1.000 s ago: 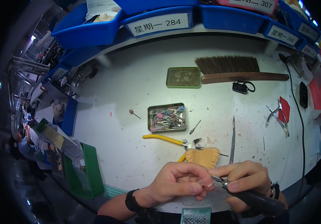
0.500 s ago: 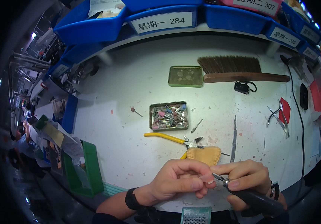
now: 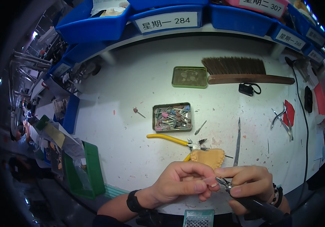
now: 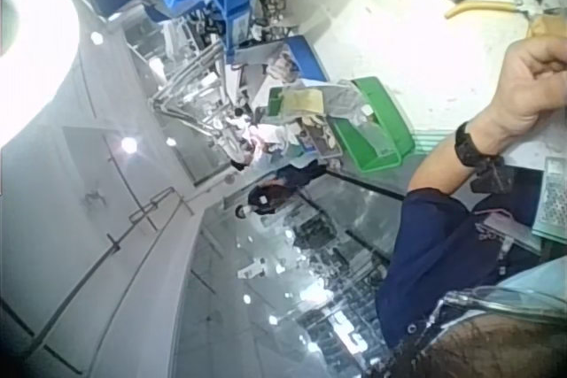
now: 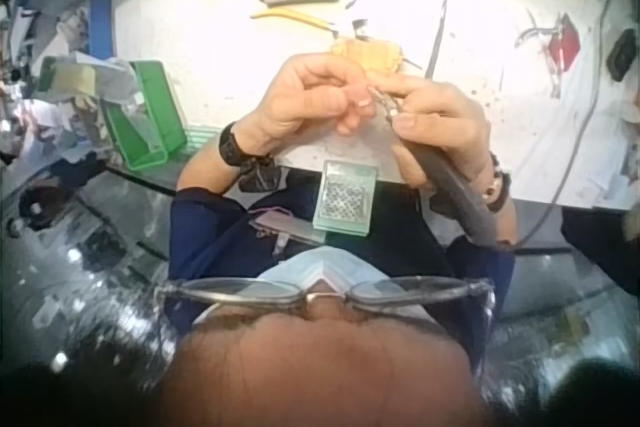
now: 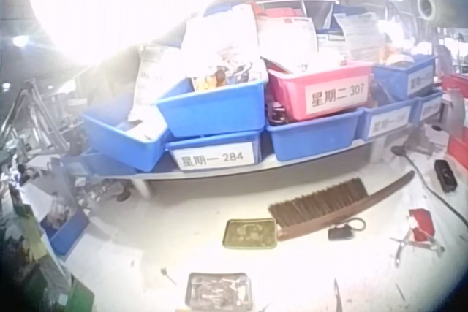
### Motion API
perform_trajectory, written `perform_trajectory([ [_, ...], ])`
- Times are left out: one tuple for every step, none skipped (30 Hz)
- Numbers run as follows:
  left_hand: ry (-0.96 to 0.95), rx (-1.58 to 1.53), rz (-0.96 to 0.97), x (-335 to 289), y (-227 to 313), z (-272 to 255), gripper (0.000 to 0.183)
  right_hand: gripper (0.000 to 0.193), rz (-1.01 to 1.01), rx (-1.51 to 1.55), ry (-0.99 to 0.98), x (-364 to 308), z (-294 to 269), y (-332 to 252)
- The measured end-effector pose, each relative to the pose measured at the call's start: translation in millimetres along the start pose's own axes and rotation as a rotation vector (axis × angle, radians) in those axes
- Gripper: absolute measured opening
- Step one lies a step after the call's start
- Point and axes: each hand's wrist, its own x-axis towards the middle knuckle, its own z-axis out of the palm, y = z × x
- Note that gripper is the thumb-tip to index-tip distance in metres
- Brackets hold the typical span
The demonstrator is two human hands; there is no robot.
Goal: Grinding and shaping a dental prosthetic piece using a rotary tool and inspecting it against a dental cast.
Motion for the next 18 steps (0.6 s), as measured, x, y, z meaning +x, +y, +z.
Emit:
perform_trajectory([
  [0.006,0.003,-0.001,0,0,0,0.026,0.027,0.000,0.001,-0.001,1,0,0],
  [0.006,0.003,-0.001,0,0,0,0.026,0.026,-0.015,-0.011,-0.005,1,0,-1],
  [0.013,0.006,-0.002,0,0,1,0.026,0.026,-0.030,-0.024,-0.008,1,-1,-2],
  [0.021,0.009,-0.003,-1,0,2,0.026,0.026,-0.029,-0.024,-0.008,1,-1,-3],
  [0.021,0.008,-0.003,-1,1,2,0.026,0.026,-0.014,-0.021,-0.022,1,-2,-3],
  [0.016,0.008,-0.007,-1,1,2,0.026,0.027,0.001,-0.018,-0.036,1,-2,-4],
  [0.011,0.008,-0.011,-1,1,1,0.026,0.027,0.003,-0.018,-0.036,0,1,-3],
  [0.014,0.008,-0.010,-1,2,2,0.026,0.027,0.028,0.042,0.046,-2,6,-2],
  [0.012,0.013,-0.007,-1,2,2,0.026,0.028,0.054,0.103,0.128,-2,9,-1],
  [0.009,0.018,-0.005,-1,2,2,0.026,0.028,0.054,0.106,0.126,-2,8,-1],
  [0.008,0.016,-0.005,-1,2,2,0.026,0.027,0.033,0.056,0.064,-2,4,0],
  [0.004,0.011,-0.003,0,2,2,0.026,0.027,0.012,0.007,0.003,-1,1,1],
  [0.001,0.005,-0.001,0,2,1,0.025,0.027,0.013,0.006,0.003,-1,-1,0],
  [0.000,0.006,-0.002,0,2,2,0.025,0.026,0.008,0.006,-0.019,-1,-3,-1],
  [0.007,-0.001,0.005,-1,1,2,0.025,0.025,0.003,0.006,-0.040,-1,-3,-2],
  [0.014,-0.008,0.012,-1,0,3,0.025,0.025,0.003,0.005,-0.040,-1,-3,-3],
  [0.014,-0.007,0.012,-1,0,2,0.025,0.025,0.016,0.024,-0.029,0,-3,-3],
  [0.006,0.002,0.014,-1,0,1,0.025,0.024,0.030,0.043,-0.019,0,-2,-3],
])
